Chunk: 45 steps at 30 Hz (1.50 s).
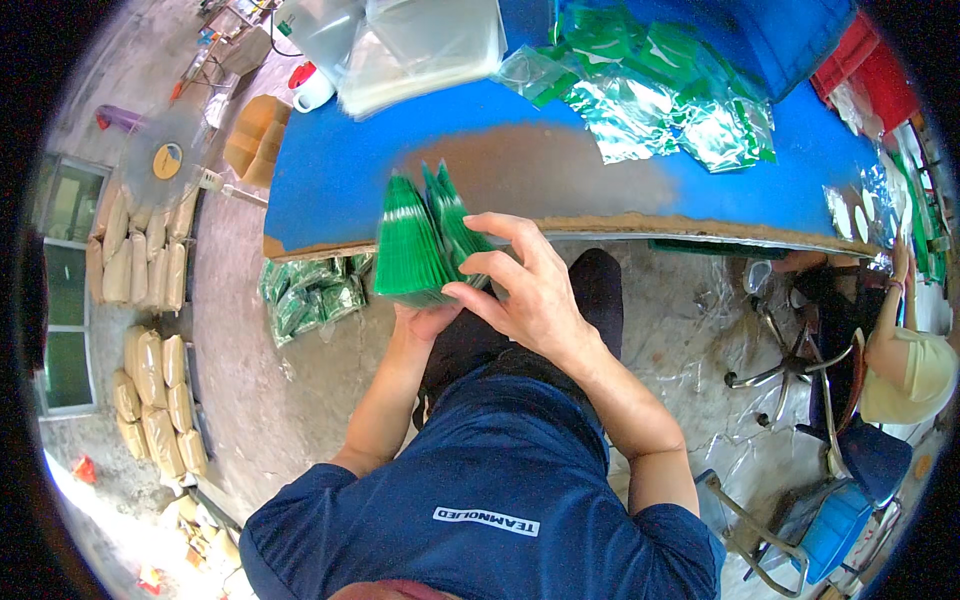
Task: The person is counting and packing small green plastic bags into a larger clear plastic bag.
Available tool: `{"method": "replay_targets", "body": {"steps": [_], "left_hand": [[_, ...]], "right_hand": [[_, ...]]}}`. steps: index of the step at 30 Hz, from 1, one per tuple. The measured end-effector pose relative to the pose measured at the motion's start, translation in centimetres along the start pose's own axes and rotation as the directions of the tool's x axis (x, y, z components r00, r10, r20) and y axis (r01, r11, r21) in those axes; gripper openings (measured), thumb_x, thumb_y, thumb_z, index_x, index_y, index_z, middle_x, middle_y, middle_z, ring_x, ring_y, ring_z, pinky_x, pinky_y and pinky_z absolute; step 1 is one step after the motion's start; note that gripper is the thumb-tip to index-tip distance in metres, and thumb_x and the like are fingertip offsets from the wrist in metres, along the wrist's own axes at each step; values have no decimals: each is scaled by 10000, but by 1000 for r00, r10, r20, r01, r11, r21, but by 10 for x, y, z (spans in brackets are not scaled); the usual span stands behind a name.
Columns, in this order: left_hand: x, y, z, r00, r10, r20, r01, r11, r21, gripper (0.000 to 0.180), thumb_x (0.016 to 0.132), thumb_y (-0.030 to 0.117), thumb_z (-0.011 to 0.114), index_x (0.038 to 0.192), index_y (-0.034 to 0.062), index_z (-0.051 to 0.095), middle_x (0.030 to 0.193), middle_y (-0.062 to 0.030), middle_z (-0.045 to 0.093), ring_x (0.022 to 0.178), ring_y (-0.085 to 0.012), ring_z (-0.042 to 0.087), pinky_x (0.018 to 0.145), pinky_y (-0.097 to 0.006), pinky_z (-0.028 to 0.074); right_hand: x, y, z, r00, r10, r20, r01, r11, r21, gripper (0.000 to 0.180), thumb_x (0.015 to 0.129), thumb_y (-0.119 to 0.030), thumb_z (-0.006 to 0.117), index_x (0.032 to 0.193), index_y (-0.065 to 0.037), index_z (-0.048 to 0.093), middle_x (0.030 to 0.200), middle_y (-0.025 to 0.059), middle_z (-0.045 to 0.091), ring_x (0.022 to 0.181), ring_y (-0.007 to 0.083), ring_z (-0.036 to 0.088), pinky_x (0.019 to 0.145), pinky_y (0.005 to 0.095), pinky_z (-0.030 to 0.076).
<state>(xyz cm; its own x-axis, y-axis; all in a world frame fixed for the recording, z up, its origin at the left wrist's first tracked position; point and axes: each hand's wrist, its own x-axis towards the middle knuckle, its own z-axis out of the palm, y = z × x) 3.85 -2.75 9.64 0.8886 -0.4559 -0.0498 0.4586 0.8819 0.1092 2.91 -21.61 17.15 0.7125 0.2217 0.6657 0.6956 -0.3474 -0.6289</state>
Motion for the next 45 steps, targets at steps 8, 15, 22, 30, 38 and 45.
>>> {"method": "replay_targets", "body": {"steps": [8, 15, 22, 30, 38, 45], "left_hand": [[0, -1, 2, 999, 0, -52, 0, 1000, 18, 394, 951, 319, 621, 1271, 90, 614, 1250, -112, 658, 1118, -261, 649, 937, -434, 554], [0, 1, 0, 997, 12, -79, -10, 1000, 25, 405, 970, 352, 597, 1263, 73, 609, 1222, -104, 669, 1103, -250, 655, 944, -429, 547], [0, 2, -2, 999, 33, -33, -33, 999, 5, 396, 938, 275, 641, 1277, 73, 615, 1256, -138, 654, 1118, -263, 645, 930, -433, 552], [-2, 4, -5, 1000, -21, 0, 21, 999, -38, 364, 960, 275, 607, 1270, 85, 620, 1247, -122, 660, 1116, -266, 646, 946, -451, 551], [-2, 1, -10, 998, 40, -40, -40, 999, 4, 577, 928, 541, 610, 1323, 121, 584, 1287, -90, 636, 1145, -256, 632, 976, -432, 534], [-7, 1, -19, 996, 37, -83, -31, 997, 75, 683, 863, 595, 667, 1346, 122, 565, 1280, -100, 629, 1165, -265, 615, 957, -451, 541]], "right_hand": [[5, -3, 0, 993, -93, 69, 95, 995, -32, 319, 730, 12, 746, 1028, -86, 690, 1279, 156, 581, 1145, 345, 595, 904, 420, 531], [3, -2, 0, 995, -61, 74, 63, 998, -22, 278, 724, -18, 756, 987, -84, 695, 1286, 154, 580, 1151, 344, 587, 936, 438, 509], [2, -4, 7, 999, -15, 29, 15, 1000, 3, 287, 719, -140, 853, 928, -74, 669, 1267, 154, 587, 1125, 345, 597, 911, 427, 514], [2, -5, 13, 999, -28, 23, 27, 1000, 11, 289, 728, -16, 787, 989, -86, 683, 1277, 152, 577, 1161, 339, 585, 909, 423, 518], [3, -3, 14, 986, -141, 87, 144, 989, -34, 323, 718, 12, 713, 1017, -107, 691, 1286, 152, 573, 1187, 361, 570, 951, 469, 492], [3, -9, 9, 996, -66, 65, 66, 998, -9, 253, 740, -80, 794, 950, -83, 654, 1281, 155, 575, 1181, 363, 572, 948, 463, 491]]}}
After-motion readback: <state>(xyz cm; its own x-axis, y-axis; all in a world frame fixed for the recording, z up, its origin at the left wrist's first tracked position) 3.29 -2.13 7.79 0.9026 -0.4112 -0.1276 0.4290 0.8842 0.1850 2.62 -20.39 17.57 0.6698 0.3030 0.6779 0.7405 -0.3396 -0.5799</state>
